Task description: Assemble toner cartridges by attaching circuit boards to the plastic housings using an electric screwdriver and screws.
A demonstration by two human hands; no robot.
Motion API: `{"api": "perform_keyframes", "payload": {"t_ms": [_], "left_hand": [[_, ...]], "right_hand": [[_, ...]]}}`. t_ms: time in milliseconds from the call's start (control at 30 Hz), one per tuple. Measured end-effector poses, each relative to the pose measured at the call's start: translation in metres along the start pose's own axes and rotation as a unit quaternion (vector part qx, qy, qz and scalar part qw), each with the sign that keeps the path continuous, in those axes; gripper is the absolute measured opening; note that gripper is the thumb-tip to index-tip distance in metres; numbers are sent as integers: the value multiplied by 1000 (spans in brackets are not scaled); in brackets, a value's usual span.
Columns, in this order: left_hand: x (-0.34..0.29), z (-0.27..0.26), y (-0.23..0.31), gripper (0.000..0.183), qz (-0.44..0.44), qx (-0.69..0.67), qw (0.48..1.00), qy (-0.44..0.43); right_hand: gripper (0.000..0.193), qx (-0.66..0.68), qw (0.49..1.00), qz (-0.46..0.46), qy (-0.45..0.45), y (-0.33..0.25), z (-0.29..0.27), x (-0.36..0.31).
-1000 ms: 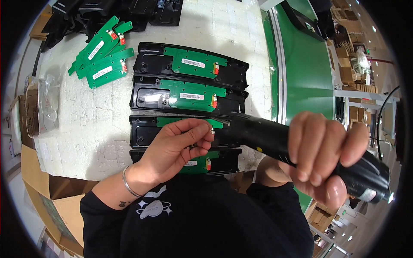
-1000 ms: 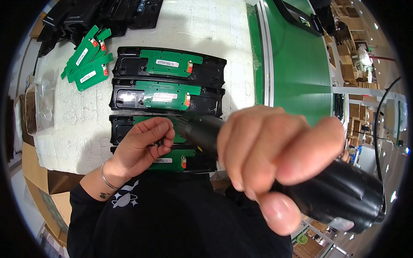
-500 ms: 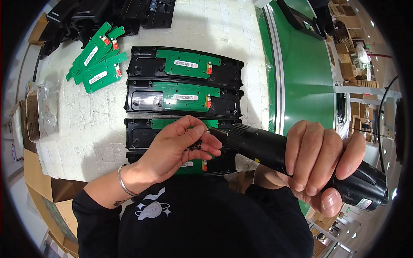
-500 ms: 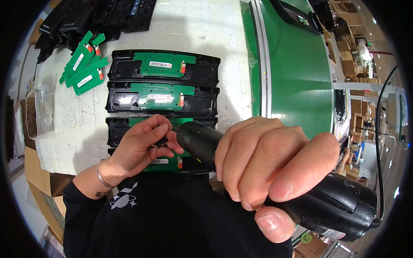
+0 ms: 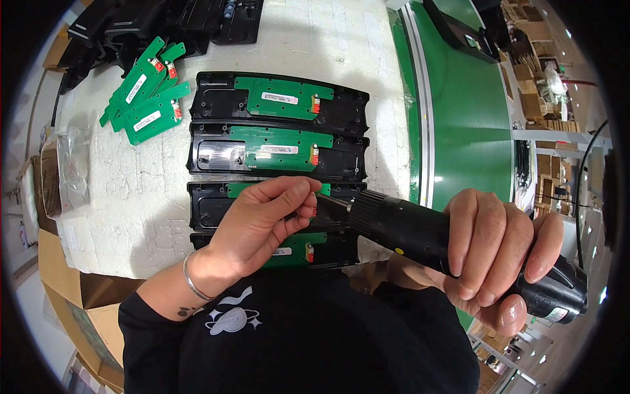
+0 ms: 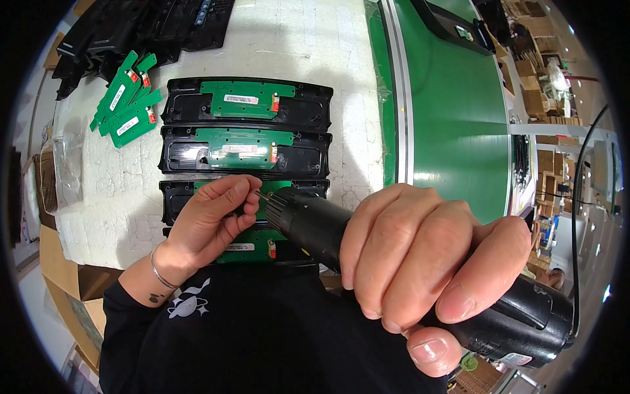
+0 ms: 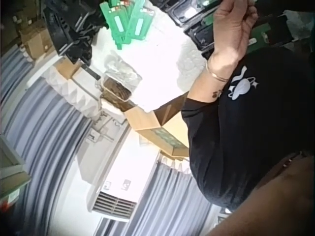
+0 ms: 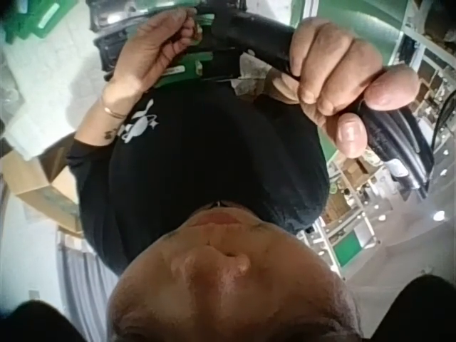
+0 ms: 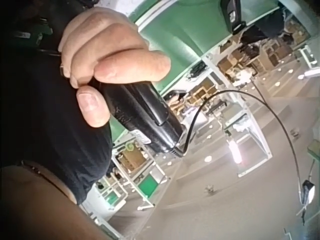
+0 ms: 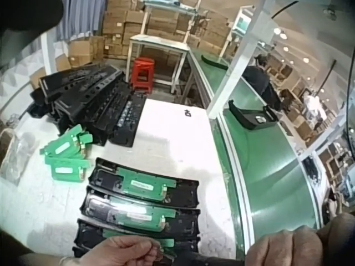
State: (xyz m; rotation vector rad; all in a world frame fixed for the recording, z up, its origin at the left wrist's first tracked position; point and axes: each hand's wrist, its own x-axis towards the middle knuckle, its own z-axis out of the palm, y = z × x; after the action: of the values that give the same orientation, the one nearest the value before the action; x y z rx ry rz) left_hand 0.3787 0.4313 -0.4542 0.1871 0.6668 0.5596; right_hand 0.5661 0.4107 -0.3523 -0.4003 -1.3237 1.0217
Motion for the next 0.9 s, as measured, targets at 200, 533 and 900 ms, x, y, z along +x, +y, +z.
{"api": "perform_keyframes", "payload": {"t_ms": [200, 533, 900], "left_hand": [[1, -7, -5, 15, 24, -37, 999, -29], [0, -4, -12, 16, 36, -76, 995, -56], [-8, 17, -9, 40, -50, -79, 992, -85]], "right_hand": [[26, 21, 1000, -7, 15, 2, 2, -2], [26, 20, 999, -42, 9, 8, 12, -2], [23, -34, 998, -3, 54, 20, 21, -2]]}}
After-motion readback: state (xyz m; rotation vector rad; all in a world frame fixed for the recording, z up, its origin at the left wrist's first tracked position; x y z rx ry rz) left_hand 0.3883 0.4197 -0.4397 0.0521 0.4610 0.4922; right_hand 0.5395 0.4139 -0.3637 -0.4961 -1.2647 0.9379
